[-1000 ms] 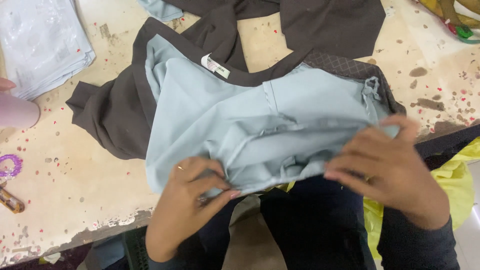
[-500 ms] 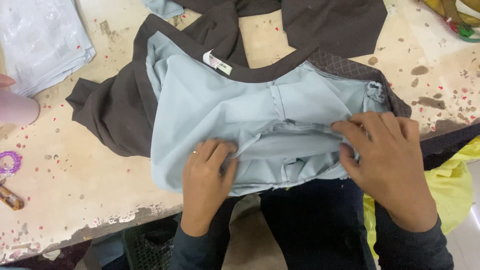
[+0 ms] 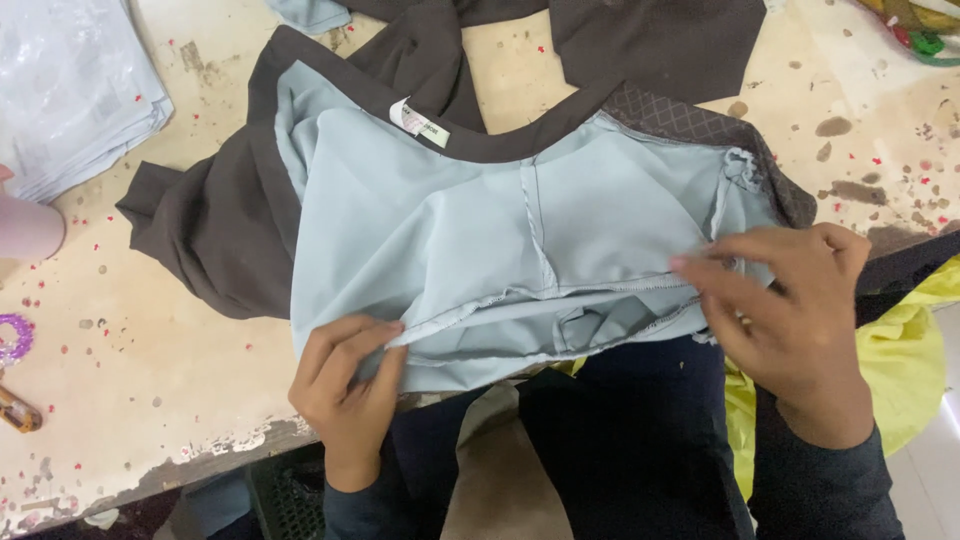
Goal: Inspecting a garment for quality by checking labels and seam strength, then marking it with a sticker.
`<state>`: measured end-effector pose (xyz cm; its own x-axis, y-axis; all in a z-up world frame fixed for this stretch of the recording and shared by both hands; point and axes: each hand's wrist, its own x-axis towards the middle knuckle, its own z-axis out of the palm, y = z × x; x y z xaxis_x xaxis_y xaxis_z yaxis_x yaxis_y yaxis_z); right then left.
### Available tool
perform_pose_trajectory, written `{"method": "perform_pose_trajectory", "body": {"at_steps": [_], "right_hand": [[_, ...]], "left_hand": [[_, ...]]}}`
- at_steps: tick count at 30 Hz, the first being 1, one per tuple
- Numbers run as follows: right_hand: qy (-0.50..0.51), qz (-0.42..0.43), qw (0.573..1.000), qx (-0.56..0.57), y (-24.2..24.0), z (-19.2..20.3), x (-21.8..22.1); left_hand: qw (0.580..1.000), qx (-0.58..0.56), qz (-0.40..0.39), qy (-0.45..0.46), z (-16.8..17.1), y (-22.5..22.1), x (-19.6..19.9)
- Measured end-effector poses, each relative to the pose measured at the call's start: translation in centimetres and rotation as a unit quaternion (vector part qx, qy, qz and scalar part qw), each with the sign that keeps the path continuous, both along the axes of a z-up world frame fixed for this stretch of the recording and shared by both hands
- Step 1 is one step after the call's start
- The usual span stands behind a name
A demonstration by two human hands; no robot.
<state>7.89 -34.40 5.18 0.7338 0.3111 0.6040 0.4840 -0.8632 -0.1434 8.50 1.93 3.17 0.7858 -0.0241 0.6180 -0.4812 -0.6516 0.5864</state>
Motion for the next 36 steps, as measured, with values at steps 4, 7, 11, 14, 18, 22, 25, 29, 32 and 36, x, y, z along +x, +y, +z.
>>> {"method": "perform_pose_trajectory", "body": {"at_steps": [4,7,11,14,18,22,25,29,32,36], "right_hand": [[-0.134,0.086,0.987,0.004,0.7,-0.1,1.1],[-0.206,0.114,0.972,-0.001,-0.3,-1.3,1.1],[-0.195,0.113,0.974,-0.017,-0.5,-2.8,1.3],[-0.142,0.072,0.987,-0.023,-0.2,-4.5,1.1],[-0.122,0.054,0.991,-0.015,-0.2,-6.2,1.0],[-0.080,0.038,0.996,0.005,-0.2,-6.2,1.0],[-0.057,0.030,0.997,0.031,0.2,-5.8,1.0],[-0.035,0.015,0.999,0.003,0.6,-4.7,0.7],[-0.031,0.032,0.999,-0.007,1.0,-4.1,0.7],[-0.068,0.033,0.997,-0.034,1.1,-3.8,1.0]], "left_hand": [[0.995,0.016,-0.028,-0.099,-1.0,0.2,0.3],[0.980,0.088,-0.050,-0.173,-1.4,0.7,0.5],[0.977,0.127,-0.062,-0.158,-2.6,1.3,0.8],[0.979,0.151,-0.054,-0.128,-3.0,1.2,0.9],[0.983,0.163,-0.040,-0.081,-2.3,0.8,0.9],[0.988,0.143,-0.051,-0.031,-2.9,1.2,1.1],[0.988,0.142,-0.051,-0.024,-2.5,1.0,1.1],[0.987,0.150,-0.045,-0.022,-2.3,0.6,0.8],[0.987,0.146,-0.056,-0.046,-2.0,0.2,0.7],[0.983,0.113,-0.065,-0.132,-2.5,0.1,0.6]]}}
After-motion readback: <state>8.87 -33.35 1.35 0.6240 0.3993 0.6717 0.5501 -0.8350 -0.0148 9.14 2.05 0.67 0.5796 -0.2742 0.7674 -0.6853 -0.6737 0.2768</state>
